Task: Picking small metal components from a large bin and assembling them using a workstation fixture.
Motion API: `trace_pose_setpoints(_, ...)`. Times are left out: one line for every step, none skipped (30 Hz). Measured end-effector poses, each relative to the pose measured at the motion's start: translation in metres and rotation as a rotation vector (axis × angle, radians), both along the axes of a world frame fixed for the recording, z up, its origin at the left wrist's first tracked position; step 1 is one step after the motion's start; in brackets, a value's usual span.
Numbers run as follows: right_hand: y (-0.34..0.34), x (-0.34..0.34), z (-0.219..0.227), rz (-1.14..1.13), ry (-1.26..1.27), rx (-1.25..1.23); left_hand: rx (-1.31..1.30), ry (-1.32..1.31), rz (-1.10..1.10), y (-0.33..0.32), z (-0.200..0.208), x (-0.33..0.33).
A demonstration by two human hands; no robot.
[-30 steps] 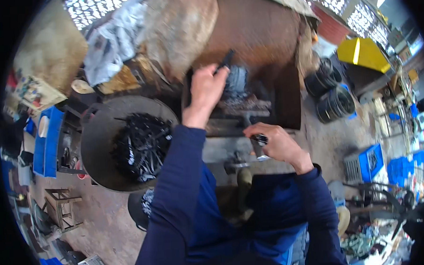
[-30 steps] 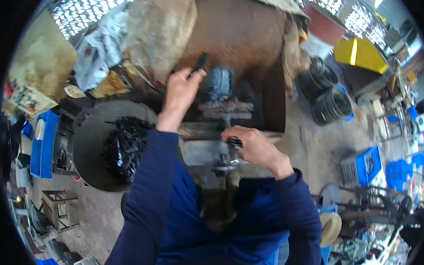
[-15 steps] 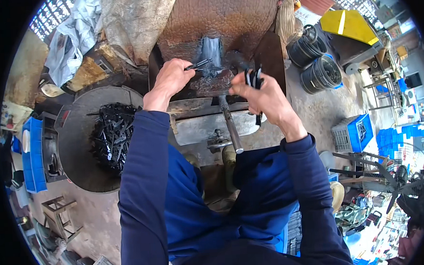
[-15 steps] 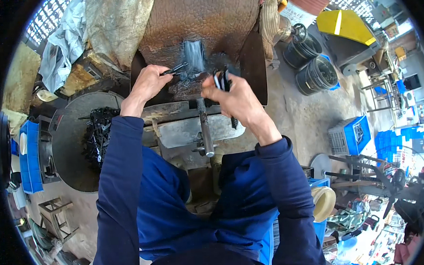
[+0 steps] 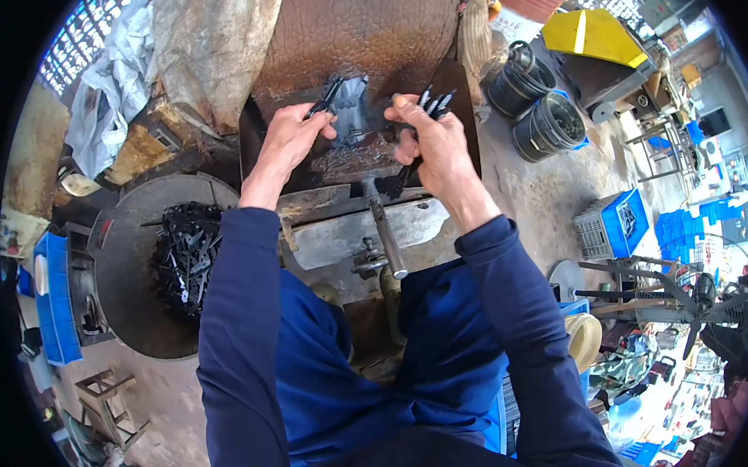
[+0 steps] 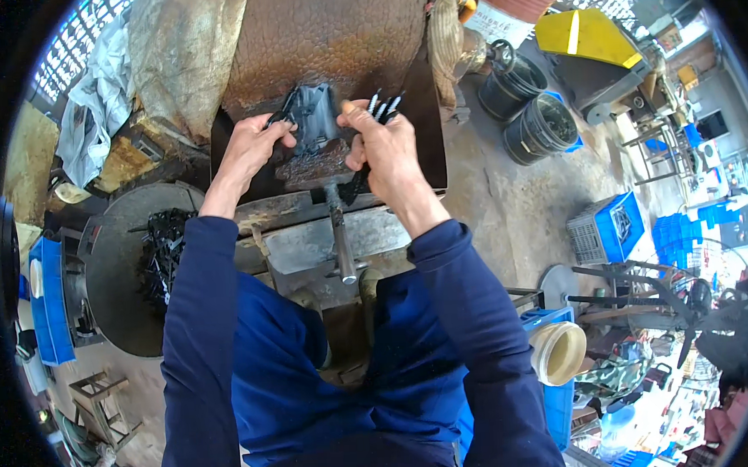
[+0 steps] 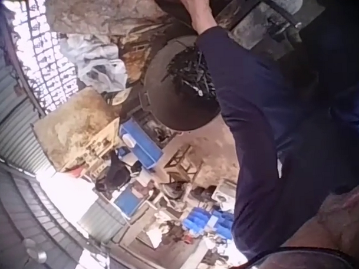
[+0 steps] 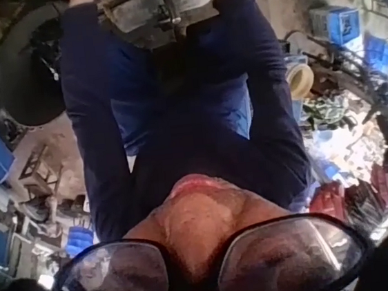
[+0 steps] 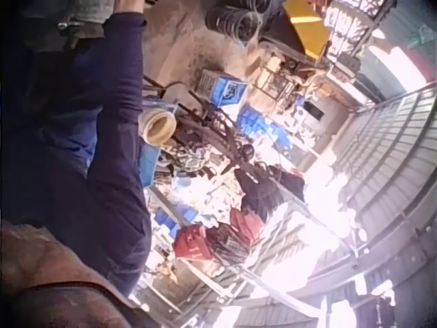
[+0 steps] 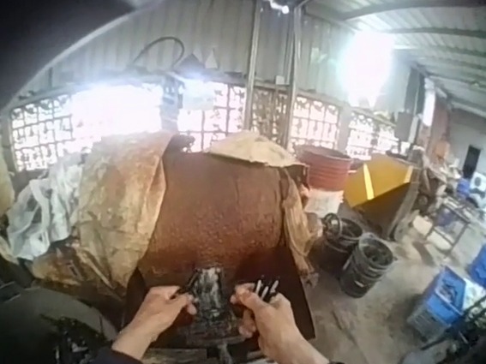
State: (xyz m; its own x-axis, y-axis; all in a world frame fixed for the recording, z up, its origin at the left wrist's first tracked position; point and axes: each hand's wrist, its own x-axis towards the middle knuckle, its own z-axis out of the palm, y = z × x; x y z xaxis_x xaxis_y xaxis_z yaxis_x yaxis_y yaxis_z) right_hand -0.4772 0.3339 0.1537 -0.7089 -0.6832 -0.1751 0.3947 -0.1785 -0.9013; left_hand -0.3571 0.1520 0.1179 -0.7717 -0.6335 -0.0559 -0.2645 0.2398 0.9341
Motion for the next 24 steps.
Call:
trace_pose_setpoints(-0.002, 0.002, 0.0, -0.006, 0.012, -0.001, 0.144, 0.046, -0.031, 0.005, 0.006, 0.001)
trace_pose_setpoints(-0.004, 0.004, -0.001, -0.005, 0.003, -0.01, 0.143, 0.058, -0.039, 0.01, 0.012, 0.002)
trace_pose_setpoints(-0.006, 0.008, -0.001, -0.002, -0.013, -0.023, 0.207, 0.085, -0.052, 0.016, 0.019, 0.005)
trace_pose_setpoints(-0.007, 0.011, -0.001, 0.002, -0.029, -0.035, 0.271, 0.112, -0.066, 0.021, 0.024, 0.007)
trace_pose_setpoints(-0.009, 0.013, -0.002, -0.003, -0.024, -0.038, 0.336, 0.137, -0.081, 0.026, 0.027, 0.007)
trace_pose_setpoints(-0.012, 0.017, -0.001, -0.014, -0.002, -0.039, 0.334, 0.141, -0.084, 0.029, 0.03, 0.008)
trace_pose_setpoints(-0.014, 0.02, 0.0, -0.025, 0.02, -0.039, 0.364, 0.158, -0.117, 0.031, 0.032, 0.008)
trace_pose_setpoints(-0.014, 0.021, 0.001, -0.037, 0.041, -0.038, 0.394, 0.175, -0.15, 0.033, 0.033, 0.008)
trace_pose_setpoints(-0.013, 0.02, 0.001, -0.039, 0.043, -0.038, 0.425, 0.191, -0.183, 0.034, 0.034, 0.008)
trace_pose_setpoints(-0.013, 0.019, 0.001, -0.024, 0.071, -0.032, 0.426, 0.192, -0.186, 0.035, 0.033, 0.007)
trace_pose_setpoints(-0.013, 0.018, 0.001, -0.007, 0.099, -0.027, 0.429, 0.199, -0.191, 0.035, 0.033, 0.007)
trace_pose_setpoints(-0.014, 0.017, 0.0, 0.01, 0.127, -0.021, 0.433, 0.207, -0.197, 0.035, 0.032, 0.007)
trace_pose_setpoints(-0.013, 0.016, 0.0, 0.009, 0.127, -0.019, 0.437, 0.214, -0.203, 0.035, 0.031, 0.006)
trace_pose_setpoints(-0.013, 0.014, 0.0, -0.006, 0.129, -0.022, 0.44, 0.214, -0.205, 0.034, 0.029, 0.005)
trace_pose_setpoints(-0.012, 0.013, -0.001, -0.022, 0.131, -0.025, 0.419, 0.2, -0.163, 0.032, 0.027, 0.004)
trace_pose_setpoints(-0.012, 0.013, -0.001, -0.031, 0.13, -0.03, 0.396, 0.183, -0.115, 0.028, 0.026, 0.005)
trace_pose_setpoints(-0.012, 0.012, -0.001, -0.029, 0.128, -0.028, 0.374, 0.167, -0.068, 0.023, 0.023, 0.006)
trace_pose_setpoints(-0.012, 0.012, 0.0, -0.02, 0.114, -0.023, 0.375, 0.167, -0.067, 0.016, 0.018, 0.007)
trace_pose_setpoints(-0.011, 0.011, 0.001, -0.01, 0.101, -0.018, 0.373, 0.15, -0.045, 0.007, 0.008, 0.008)
trace_pose_setpoints(-0.01, 0.01, 0.001, -0.001, 0.087, -0.012, 0.37, 0.133, -0.022, -0.002, -0.002, 0.009)
trace_pose_setpoints(-0.009, 0.008, 0.001, -0.003, 0.088, -0.009, 0.369, 0.117, -0.004, -0.005, -0.007, 0.008)
trace_pose_setpoints(-0.007, 0.006, 0.001, 0.005, 0.078, -0.009, 0.372, 0.117, -0.006, -0.008, -0.012, 0.006)
trace_pose_setpoints(-0.006, 0.003, 0.0, 0.013, 0.067, -0.009, 0.315, 0.037, 0.006, -0.011, -0.017, 0.004)
trace_pose_setpoints(-0.005, 0.002, 0.0, 0.021, 0.056, -0.01, 0.257, -0.042, 0.019, -0.013, -0.022, 0.002)
